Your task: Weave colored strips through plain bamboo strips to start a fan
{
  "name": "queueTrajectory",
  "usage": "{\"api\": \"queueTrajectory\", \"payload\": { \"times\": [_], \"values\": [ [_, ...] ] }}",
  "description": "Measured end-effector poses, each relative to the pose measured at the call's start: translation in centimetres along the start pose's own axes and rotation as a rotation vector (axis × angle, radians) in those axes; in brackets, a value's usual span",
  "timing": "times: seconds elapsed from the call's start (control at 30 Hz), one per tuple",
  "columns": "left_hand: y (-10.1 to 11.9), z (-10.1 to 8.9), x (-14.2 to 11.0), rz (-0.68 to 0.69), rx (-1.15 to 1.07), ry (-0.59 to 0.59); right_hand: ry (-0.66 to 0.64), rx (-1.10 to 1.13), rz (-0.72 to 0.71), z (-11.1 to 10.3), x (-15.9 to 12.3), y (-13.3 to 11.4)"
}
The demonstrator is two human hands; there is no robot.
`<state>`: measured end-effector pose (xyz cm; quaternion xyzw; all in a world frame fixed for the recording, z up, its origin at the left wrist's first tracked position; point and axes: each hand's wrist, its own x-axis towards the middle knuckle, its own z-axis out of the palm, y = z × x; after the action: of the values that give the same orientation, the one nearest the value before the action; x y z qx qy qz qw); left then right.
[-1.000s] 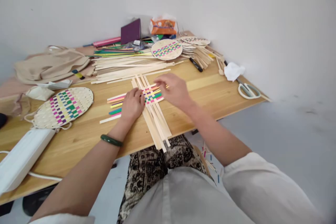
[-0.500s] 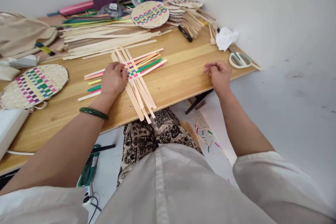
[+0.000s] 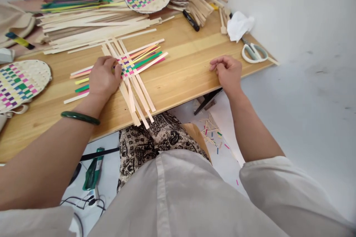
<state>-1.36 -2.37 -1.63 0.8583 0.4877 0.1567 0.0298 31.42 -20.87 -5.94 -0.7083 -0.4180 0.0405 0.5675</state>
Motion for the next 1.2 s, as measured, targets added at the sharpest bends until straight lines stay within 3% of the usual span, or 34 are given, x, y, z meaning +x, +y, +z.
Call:
{"api": "queueTrajectory", "payload": {
  "times": [0.67, 1.2],
  "values": [
    [0.1, 0.2, 0.3, 0.041, -0.007, 0.094, -0.004, 0.033, -0.029, -0.3, -0.6, -0.2],
    [0.2, 0.3, 0.4, 0.078, 0.001, 0.131, -0.107, 0.014, -0.076, -0.7, -0.8, 0.9]
  ]
}}
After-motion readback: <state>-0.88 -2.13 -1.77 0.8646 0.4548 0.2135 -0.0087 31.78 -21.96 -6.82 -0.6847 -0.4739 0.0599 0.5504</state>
